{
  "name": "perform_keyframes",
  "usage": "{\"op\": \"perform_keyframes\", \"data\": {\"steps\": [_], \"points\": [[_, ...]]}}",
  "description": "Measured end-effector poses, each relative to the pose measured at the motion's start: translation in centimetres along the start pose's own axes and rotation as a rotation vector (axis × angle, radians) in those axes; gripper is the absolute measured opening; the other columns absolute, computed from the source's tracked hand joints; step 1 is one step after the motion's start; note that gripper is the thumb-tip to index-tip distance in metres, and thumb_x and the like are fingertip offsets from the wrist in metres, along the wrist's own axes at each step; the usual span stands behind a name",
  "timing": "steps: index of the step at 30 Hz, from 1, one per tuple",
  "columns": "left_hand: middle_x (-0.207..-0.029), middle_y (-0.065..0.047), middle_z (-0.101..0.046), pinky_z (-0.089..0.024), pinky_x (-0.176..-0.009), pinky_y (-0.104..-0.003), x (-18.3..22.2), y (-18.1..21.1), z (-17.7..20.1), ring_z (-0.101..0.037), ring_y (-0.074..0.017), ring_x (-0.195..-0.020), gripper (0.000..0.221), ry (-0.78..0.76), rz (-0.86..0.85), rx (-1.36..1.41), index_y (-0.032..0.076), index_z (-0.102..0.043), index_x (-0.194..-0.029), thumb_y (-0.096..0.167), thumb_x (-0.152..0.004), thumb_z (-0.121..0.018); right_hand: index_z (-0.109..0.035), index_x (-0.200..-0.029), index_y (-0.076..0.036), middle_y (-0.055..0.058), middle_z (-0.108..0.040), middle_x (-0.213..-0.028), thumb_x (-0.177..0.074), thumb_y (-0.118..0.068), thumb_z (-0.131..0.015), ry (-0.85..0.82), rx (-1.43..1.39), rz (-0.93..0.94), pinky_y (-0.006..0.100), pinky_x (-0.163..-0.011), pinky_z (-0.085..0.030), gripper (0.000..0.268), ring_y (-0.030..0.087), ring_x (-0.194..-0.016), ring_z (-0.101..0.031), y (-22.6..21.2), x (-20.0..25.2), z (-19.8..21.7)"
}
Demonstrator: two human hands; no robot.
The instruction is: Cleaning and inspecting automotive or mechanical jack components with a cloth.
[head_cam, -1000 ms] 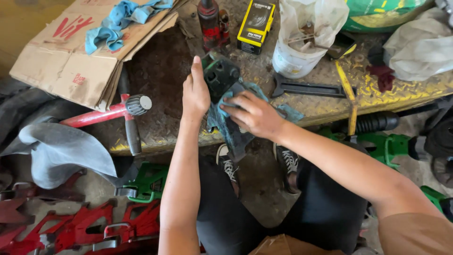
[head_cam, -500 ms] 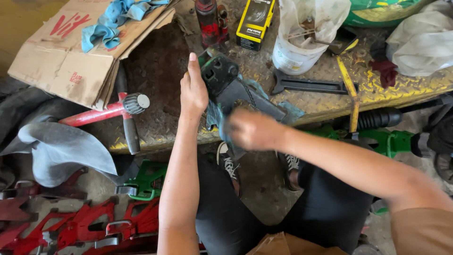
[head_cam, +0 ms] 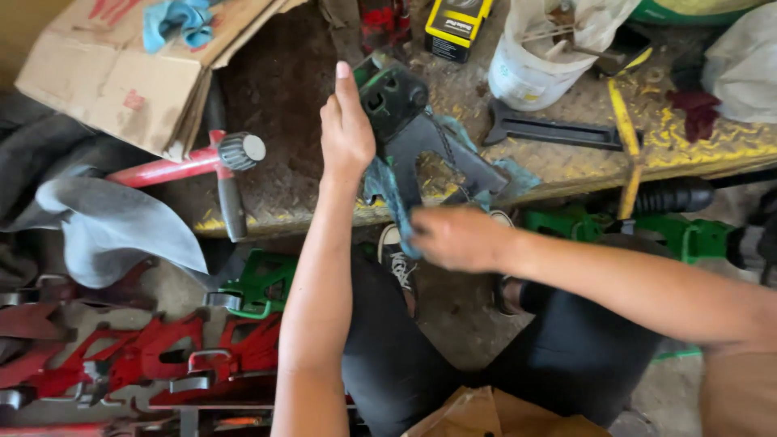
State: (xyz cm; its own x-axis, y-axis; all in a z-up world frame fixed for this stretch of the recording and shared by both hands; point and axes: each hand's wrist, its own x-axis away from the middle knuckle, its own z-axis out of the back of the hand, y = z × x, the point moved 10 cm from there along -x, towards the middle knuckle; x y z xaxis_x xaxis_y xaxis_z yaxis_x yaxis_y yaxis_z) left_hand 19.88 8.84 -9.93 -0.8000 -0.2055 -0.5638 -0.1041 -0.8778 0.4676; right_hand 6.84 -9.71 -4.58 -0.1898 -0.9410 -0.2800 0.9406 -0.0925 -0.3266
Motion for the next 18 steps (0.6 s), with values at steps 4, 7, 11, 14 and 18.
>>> {"op": "perform_keyframes", "data": {"steps": [4, 7, 11, 14, 18], "points": [[-0.116, -0.027, -0.063, -0.048, -0.092, -0.052, -0.1, -0.4, -0.1, -0.057, -0.0458, -0.099, 0.059, 0.008, 0.008, 0.002, 0.008, -0.022, -0.164, 0.008, -0.108, -0.040, -0.069, -0.109, -0.009, 0.015, -0.059, -0.104, -0.075, -0.013, -0.072, -0.232, -0.034, -0.001, 0.043, -0.067, -0.060, 0.034, 0.033, -0.090, -0.067, -0.3, 1.1, -2.6], [-0.117, -0.029, -0.064, -0.049, -0.095, -0.051, -1.2, -0.9, -0.2, -0.060, -0.0463, -0.102, 0.056, -0.041, 0.109, 0.106, 0.007, -0.023, -0.165, 0.013, -0.111, -0.037, -0.066, -0.114, -0.005, 0.015, -0.057, -0.103, -0.091, -0.016, -0.070, 0.082, 0.020, -0.093, 0.040, -0.063, -0.059, 0.026, 0.032, -0.086, -0.066, 2.8, 0.9, 1.5], [-0.130, -0.032, -0.061, -0.048, -0.103, -0.049, -2.0, -0.6, 0.3, -0.060, -0.0475, -0.116, 0.048, 0.003, 0.097, 0.249, 0.003, -0.027, -0.162, 0.022, -0.118, -0.032, -0.065, -0.113, -0.004, 0.017, -0.057, -0.105, -0.087, -0.019, -0.071, 0.109, -0.022, -0.157, 0.038, -0.063, -0.060, 0.031, 0.031, -0.083, -0.066, 2.6, 0.8, 1.4], [-0.129, -0.031, -0.065, -0.047, -0.106, -0.046, -3.2, 0.4, 2.2, -0.063, -0.0443, -0.120, 0.049, 0.030, 0.262, 0.493, -0.003, -0.043, -0.145, 0.037, -0.119, -0.030, -0.068, -0.109, -0.009, 0.015, -0.059, -0.100, -0.083, -0.018, -0.076, -0.067, 0.010, -0.023, 0.041, -0.058, -0.059, 0.028, 0.031, -0.082, -0.068, -0.3, 0.7, -1.4], [-0.113, -0.031, -0.070, -0.046, -0.098, -0.043, -2.3, -0.9, 1.0, -0.063, -0.0435, -0.106, 0.070, -0.099, 0.516, 0.522, -0.002, -0.055, -0.139, 0.055, -0.108, -0.027, -0.068, -0.105, -0.005, 0.019, -0.060, -0.103, -0.074, -0.020, -0.081, -0.039, 0.022, -0.099, 0.040, -0.061, -0.060, 0.037, 0.035, -0.085, -0.069, 2.2, 0.8, 0.9]]}}
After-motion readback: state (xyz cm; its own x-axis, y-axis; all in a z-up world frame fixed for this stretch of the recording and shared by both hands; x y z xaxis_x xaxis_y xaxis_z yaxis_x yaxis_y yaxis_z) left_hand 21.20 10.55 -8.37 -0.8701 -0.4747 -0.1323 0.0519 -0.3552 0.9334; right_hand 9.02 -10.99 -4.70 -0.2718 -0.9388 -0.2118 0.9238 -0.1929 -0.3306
